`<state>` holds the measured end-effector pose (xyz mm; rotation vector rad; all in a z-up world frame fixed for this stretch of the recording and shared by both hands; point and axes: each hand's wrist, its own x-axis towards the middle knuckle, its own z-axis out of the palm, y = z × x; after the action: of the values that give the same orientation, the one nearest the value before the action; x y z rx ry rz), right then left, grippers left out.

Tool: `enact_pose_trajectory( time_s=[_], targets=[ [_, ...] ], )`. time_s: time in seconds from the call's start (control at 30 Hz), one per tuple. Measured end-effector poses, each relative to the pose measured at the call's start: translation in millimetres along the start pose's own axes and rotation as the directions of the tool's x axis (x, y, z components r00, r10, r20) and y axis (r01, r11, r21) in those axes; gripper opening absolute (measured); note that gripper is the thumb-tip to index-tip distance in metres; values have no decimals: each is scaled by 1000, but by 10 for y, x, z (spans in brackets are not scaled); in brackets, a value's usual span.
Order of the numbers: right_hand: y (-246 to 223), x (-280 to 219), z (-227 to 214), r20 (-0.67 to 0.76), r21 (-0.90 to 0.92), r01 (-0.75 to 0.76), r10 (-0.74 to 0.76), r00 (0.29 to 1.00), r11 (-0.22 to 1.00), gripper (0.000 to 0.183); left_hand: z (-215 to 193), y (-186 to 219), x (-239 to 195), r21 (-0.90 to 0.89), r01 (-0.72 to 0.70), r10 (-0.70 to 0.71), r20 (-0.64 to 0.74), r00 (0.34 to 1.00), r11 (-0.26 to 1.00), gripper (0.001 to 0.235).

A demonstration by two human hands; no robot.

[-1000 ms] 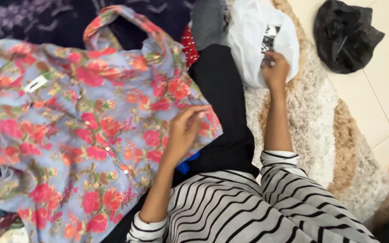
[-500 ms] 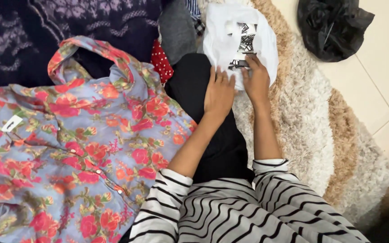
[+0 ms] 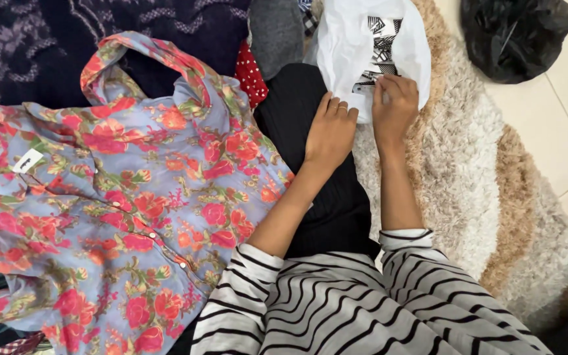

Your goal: Attaching price tags to various shirts using a tagging gun while sorting through a pile on the floor

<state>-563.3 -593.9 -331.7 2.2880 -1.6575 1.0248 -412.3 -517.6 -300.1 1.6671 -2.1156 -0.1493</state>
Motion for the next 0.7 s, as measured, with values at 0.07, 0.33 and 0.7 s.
enact_pose_trajectory(
  time_s=[0.07,0.33,0.7],
  targets=[
    [-197,112,-298,-3,109,-38,38,999,993,14,-56,-12,-11,-72,25,-28,-49,998,997,18],
    [-1448,573,-1262,-33,483,-30,53,998,875,18,-1101,-6,-178,-843,261,-398,61,915,470,38],
    [-2726,280,-1698,518,792,-175,-492,700,585,7,-1900,-697,-1638,-980,194,-916,48,399,33,15]
  ],
)
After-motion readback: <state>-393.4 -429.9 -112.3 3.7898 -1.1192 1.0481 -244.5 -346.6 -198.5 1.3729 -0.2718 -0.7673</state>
